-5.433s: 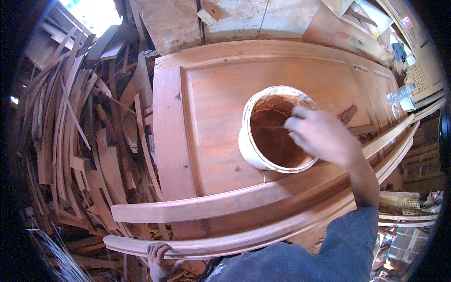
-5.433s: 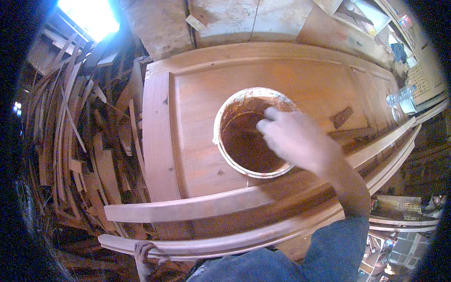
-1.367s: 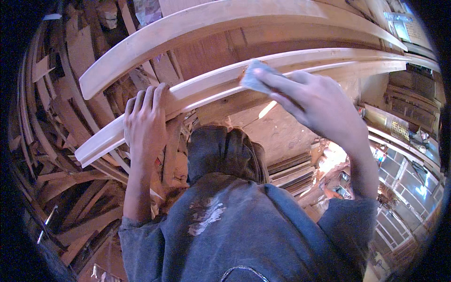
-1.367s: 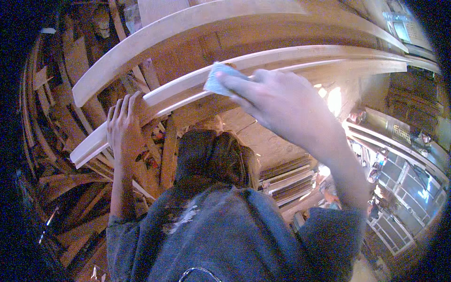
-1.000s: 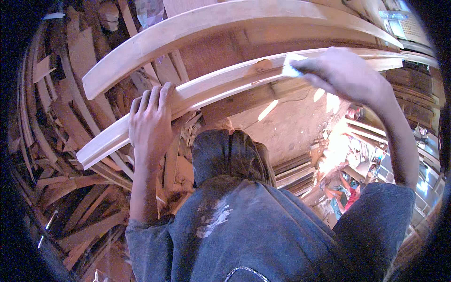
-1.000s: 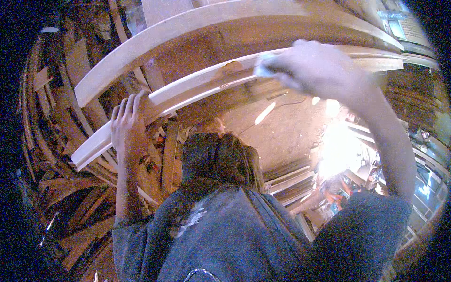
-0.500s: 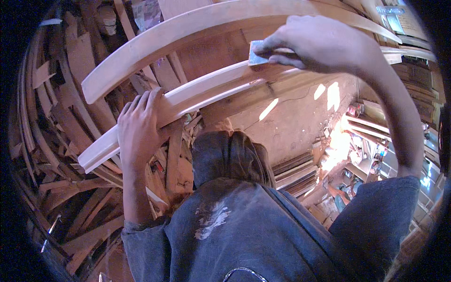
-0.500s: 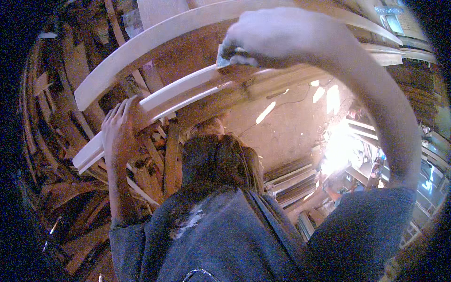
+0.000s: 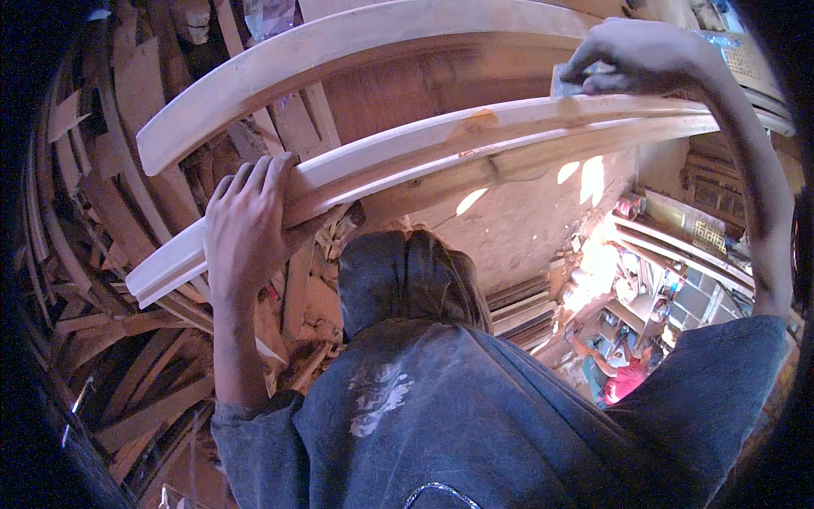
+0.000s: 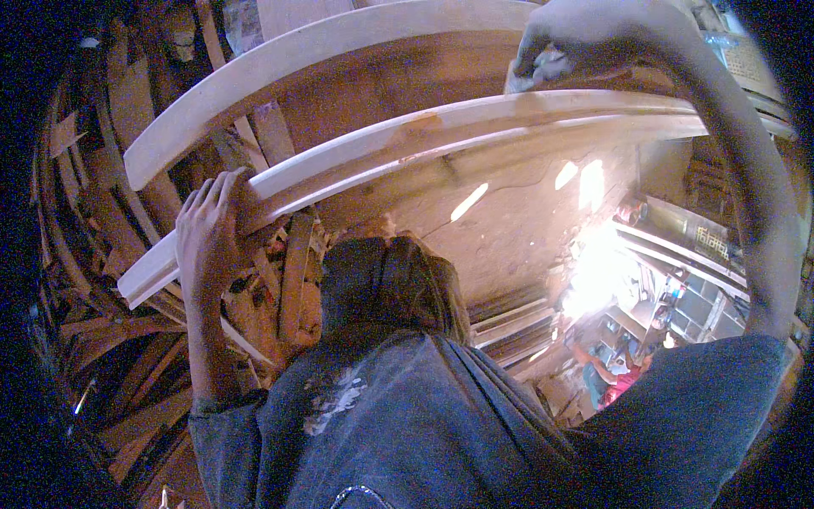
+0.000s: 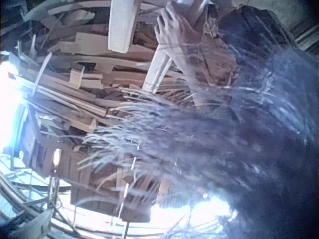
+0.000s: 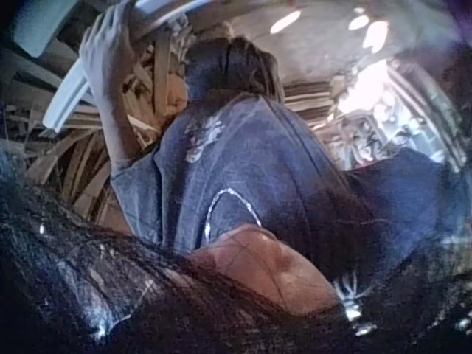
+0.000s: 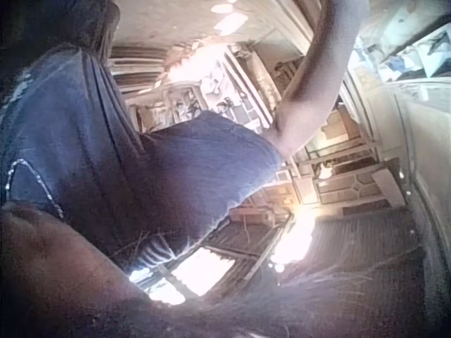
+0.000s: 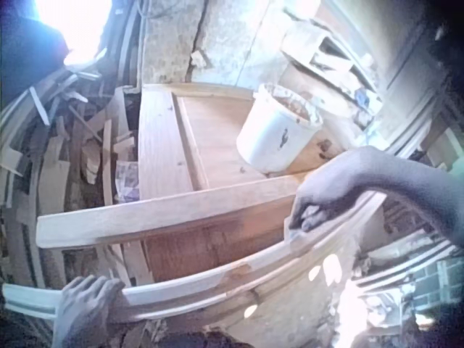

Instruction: The person applies a substance from a bucket to curved wooden pieces using a putty knife and then sands the surfaces with a piece of sandpaper.

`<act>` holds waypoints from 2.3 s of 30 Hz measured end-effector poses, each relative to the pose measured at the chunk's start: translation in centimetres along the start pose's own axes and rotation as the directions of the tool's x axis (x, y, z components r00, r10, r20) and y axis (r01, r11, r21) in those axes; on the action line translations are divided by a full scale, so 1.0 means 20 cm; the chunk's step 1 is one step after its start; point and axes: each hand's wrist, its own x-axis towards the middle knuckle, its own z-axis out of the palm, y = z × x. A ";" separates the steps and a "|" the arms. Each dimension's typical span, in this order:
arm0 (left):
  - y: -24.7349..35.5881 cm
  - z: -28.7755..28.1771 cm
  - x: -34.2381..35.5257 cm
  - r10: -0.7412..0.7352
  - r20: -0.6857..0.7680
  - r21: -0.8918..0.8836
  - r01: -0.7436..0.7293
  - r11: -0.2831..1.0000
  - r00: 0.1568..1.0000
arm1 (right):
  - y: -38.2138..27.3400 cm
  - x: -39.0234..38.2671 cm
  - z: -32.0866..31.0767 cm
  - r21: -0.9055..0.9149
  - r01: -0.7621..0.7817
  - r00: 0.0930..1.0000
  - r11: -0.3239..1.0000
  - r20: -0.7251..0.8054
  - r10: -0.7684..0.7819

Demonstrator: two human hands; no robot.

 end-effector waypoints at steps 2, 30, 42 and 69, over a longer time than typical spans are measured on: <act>0.01 0.00 0.00 -0.002 0.005 0.003 0.002 1.000 1.000 | 0.08 -0.03 0.02 0.180 0.035 0.991 0.983 -0.134 -0.011; 0.02 0.00 0.00 0.004 0.013 0.044 -0.005 0.999 1.000 | -0.95 0.08 1.12 0.808 0.436 0.379 0.396 -0.564 0.734; 0.05 0.00 -0.01 0.002 -0.030 0.028 -0.001 1.000 1.000 | -1.10 0.31 1.09 0.770 0.343 0.274 0.538 -0.630 0.726; 0.06 0.00 -0.04 0.007 -0.048 0.011 -0.006 1.000 0.999 | -0.40 -0.25 0.66 0.265 0.093 0.816 0.960 -0.573 0.079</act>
